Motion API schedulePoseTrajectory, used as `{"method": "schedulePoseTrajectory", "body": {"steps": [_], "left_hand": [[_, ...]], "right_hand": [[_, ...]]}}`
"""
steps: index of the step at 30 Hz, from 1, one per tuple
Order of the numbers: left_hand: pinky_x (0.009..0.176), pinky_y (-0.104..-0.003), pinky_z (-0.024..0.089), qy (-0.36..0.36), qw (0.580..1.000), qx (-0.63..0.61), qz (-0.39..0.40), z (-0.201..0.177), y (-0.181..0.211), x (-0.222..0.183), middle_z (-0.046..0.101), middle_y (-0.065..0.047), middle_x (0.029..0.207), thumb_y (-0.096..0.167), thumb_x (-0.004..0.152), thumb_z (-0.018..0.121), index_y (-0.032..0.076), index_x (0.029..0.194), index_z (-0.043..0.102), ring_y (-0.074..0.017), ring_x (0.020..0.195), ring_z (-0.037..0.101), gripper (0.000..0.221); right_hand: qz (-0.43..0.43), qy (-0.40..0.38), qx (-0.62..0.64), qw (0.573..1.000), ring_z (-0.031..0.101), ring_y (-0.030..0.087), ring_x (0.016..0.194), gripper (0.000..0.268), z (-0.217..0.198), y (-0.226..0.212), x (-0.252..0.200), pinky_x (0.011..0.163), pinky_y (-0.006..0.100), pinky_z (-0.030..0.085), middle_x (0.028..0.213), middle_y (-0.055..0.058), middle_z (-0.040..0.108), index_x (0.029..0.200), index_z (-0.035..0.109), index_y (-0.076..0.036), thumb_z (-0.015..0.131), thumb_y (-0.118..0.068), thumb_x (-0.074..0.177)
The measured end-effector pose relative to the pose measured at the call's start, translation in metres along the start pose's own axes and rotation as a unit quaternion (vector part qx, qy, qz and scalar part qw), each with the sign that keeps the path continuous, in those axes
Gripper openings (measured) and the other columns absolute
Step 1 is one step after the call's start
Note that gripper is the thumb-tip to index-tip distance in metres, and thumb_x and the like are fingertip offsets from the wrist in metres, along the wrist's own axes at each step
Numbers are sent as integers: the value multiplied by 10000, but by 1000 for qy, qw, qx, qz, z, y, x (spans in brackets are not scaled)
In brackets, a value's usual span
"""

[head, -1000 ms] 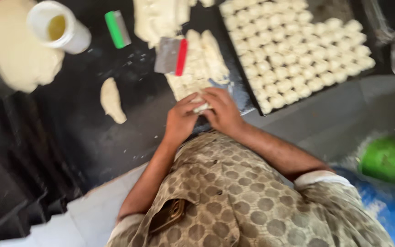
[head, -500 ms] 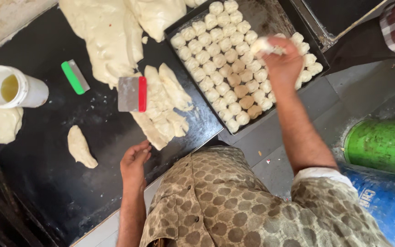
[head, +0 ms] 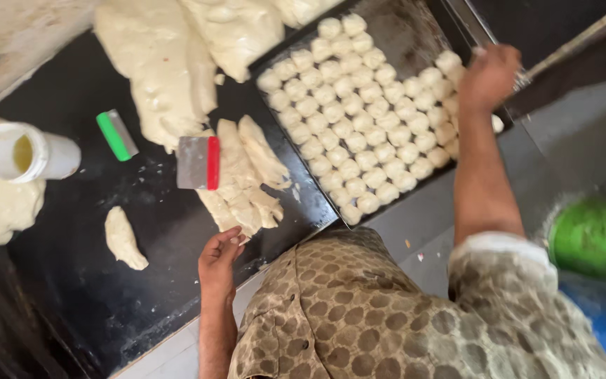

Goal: The person rolls out a long strip of dough, cuts it into smaller segments using a bench scraper, and then rolls each segment into a ball by hand before placing it onto a tray.

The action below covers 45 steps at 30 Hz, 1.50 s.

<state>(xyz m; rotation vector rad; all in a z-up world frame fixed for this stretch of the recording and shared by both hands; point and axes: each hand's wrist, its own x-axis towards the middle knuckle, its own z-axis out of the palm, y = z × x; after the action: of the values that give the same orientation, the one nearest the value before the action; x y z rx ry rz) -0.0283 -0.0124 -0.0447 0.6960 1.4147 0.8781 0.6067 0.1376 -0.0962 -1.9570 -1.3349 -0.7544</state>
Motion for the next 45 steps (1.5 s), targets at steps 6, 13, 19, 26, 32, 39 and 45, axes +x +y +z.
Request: {"method": "schedulePoseTrajectory", "body": {"steps": [6,13,19,26,32,39,45], "left_hand": [[818,-280,550,28,999,-3,35,-25,-23,8,746,-65,1079,82,909,684,17,1161,713,-167,956,672,262],[851,-276,546,-20,995,20,90,-52,-33,15,749,-70,1010,126,921,732,4,1102,734,-141,952,686,219],[863,-284,549,-7,995,18,96,-98,-45,2,756,-81,1029,130,888,738,8,1096,722,-151,961,701,242],[887,-284,540,99,994,-13,54,-144,-62,-40,757,-79,1033,148,897,731,1,1099,732,-150,985,696,249],[817,-282,535,212,975,-62,20,-143,-72,-73,753,-73,994,166,895,729,6,1105,734,-146,916,673,264],[776,-290,522,230,971,-69,6,-96,-72,-70,738,-77,959,154,904,731,6,1114,744,-148,860,636,257],[810,-279,537,159,985,-43,51,-66,-58,-26,744,-61,968,171,900,734,17,1107,735,-135,910,669,259]], "right_hand": [[27,-103,271,957,613,307,875,128,-23,-138,-44,775,432,514,1033,166,652,1117,732,10,665,54,1017],[187,-425,499,732,685,117,763,163,-22,-386,-139,726,267,538,873,105,746,1058,763,-36,649,-121,979],[118,-442,288,841,717,326,953,528,-22,-506,-156,854,400,547,1030,183,737,1123,613,25,874,-318,818],[104,-410,328,845,674,392,1078,597,-15,-543,-156,951,429,511,1150,247,694,1268,471,21,765,-137,772],[69,-494,430,753,669,279,1015,397,3,-460,-87,909,380,522,1110,142,679,1190,625,-40,724,-129,816],[-342,-455,250,783,668,388,1098,242,73,-476,-78,985,487,506,1114,203,737,1071,774,-81,665,-297,1050],[-404,-475,187,759,509,531,1228,495,69,-556,-124,1001,656,320,1242,286,614,992,798,-116,775,-566,785]]}}
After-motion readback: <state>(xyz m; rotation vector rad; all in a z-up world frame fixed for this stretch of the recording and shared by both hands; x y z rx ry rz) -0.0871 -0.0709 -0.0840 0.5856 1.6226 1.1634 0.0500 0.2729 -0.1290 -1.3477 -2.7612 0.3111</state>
